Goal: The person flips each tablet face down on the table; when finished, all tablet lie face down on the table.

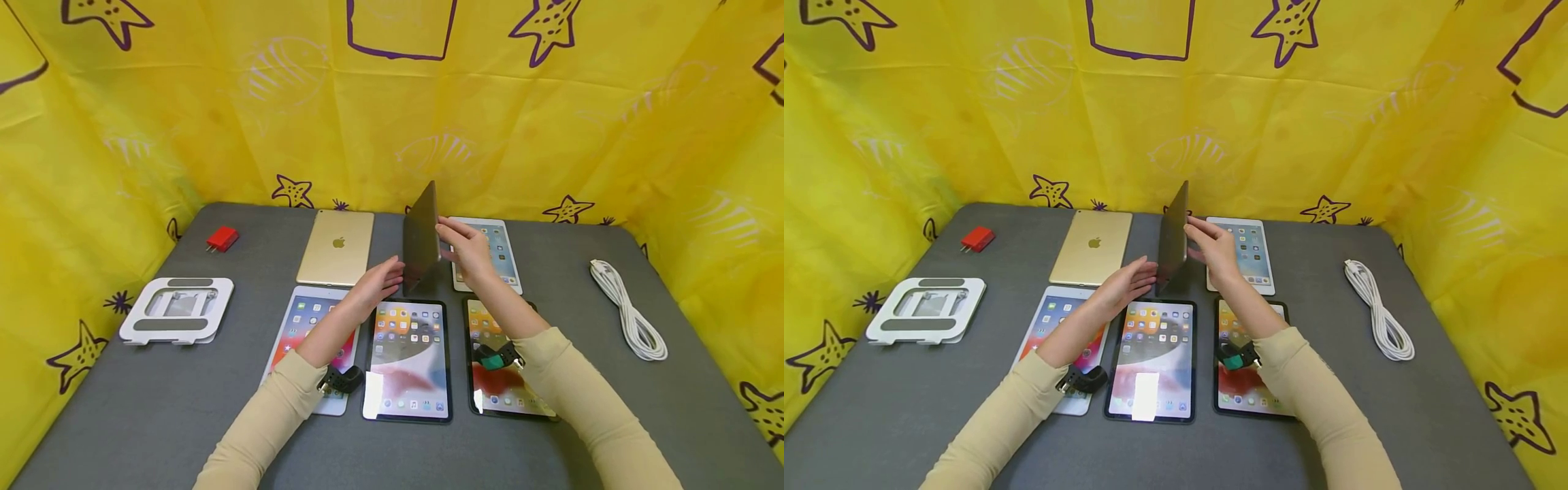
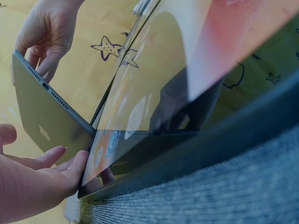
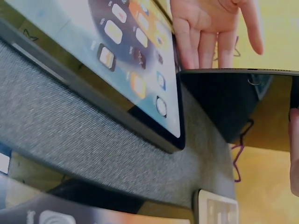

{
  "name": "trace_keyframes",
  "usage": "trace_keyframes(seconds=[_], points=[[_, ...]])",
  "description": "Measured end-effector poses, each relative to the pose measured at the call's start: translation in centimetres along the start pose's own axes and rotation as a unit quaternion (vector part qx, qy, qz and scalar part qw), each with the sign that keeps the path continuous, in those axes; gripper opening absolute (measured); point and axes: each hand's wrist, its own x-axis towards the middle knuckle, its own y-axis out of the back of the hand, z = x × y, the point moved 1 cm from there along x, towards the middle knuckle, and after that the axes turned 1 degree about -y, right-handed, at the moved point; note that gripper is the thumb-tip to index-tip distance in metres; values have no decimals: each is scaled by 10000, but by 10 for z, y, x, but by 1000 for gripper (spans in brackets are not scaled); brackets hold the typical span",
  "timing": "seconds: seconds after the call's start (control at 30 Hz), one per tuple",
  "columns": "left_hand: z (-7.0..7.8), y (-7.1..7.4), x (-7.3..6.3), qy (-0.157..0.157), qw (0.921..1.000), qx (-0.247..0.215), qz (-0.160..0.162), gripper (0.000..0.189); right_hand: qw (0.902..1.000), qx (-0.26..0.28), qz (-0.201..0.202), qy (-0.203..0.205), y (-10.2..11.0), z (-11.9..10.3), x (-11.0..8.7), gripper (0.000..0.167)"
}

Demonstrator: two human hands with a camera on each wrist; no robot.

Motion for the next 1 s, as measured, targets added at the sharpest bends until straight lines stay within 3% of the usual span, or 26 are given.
trace_keyframes(seconds=[0.13,0.53,0.73,1.0], points=[[0,0,-1,-90,9999,82,18,53,9998,214,18,-34,5,2,-1,42],[0,9,-9,-367,9928,1092,335,49,9982,454,82,-393,19,14,-2,44],[2,11,-12,-354,9892,1361,411,48,9979,176,281,-565,23,26,0,42],[2,14,-13,-424,9887,1362,466,49,9963,-3,546,-658,23,42,5,39]])
